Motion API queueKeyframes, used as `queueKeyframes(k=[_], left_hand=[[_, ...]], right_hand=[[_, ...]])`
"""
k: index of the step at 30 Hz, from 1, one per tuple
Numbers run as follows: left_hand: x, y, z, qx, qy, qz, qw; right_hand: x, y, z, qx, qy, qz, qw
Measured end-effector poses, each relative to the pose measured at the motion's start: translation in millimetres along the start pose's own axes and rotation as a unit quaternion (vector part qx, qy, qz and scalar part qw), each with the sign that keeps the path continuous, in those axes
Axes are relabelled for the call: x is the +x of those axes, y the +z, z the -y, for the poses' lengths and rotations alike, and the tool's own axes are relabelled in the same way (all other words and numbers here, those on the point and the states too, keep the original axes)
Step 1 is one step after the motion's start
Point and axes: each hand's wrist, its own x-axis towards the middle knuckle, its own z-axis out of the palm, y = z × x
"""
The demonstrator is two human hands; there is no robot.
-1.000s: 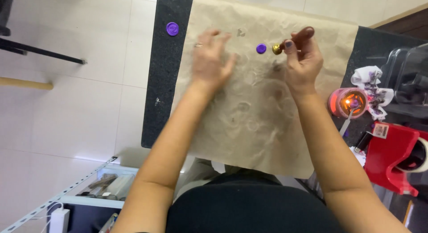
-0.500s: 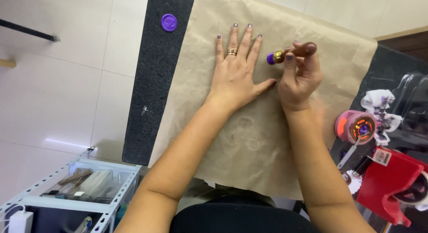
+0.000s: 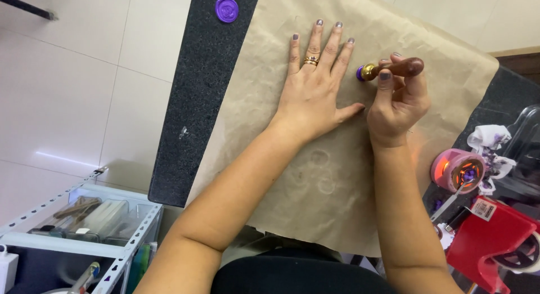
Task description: Melting wax beads in a spoon over a candle and using a stamp to create a wax seal on paper.
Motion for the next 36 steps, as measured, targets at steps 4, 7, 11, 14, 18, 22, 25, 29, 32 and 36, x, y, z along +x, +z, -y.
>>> queueKeyframes(k=[4, 7, 11, 14, 18, 22, 25, 29, 32, 36], left_hand=[[-0.8, -1.4, 0.6, -0.005, 0.002, 0.002, 1.0], [-0.3, -2.6, 1.1, -0.002, 0.003, 0.006, 1.0], [-0.2, -2.0, 1.1, -0.004, 0.003, 0.004, 1.0], [-0.2, -1.3, 1.1, -0.005, 0.003, 0.002, 1.0], [-0.2, -0.7, 0.9, -0.001, 0.002, 0.002, 1.0], [-0.6, -1.6, 1.3, -0.005, 0.004, 0.003, 1.0], [-1.0, -1.2, 1.2, -0.002, 0.004, -0.005, 1.0], [-0.7, -2.0, 1.4, -0.001, 0.003, -0.003, 1.0], [-1.2, -1.1, 1.6, -0.001, 0.004, -0.011, 1.0], [-1.1, -0.9, 1.8, -0.005, 0.005, -0.015, 1.0]], right_hand=[[1.2, 0.1, 4.1, -0.022, -0.002, 0.005, 1.0], [2.7, 0.7, 6.0, -0.037, -0.018, 0.008, 0.999], [3.2, 1.2, 8.9, -0.053, -0.018, 0.012, 0.998], [3.3, 1.8, 11.2, -0.054, -0.013, 0.012, 0.998], [5.1, 2.4, 16.1, -0.072, -0.017, 0.015, 0.997], [5.9, 2.8, 17.1, -0.059, -0.017, 0.02, 0.998], [5.6, 2.4, 16.5, -0.06, -0.008, 0.022, 0.998], [5.3, 1.5, 14.0, -0.058, -0.006, 0.021, 0.998], [4.4, 0.6, 11.0, -0.058, -0.007, 0.021, 0.998], [4.5, 0.4, 12.5, -0.063, -0.004, 0.023, 0.998]])
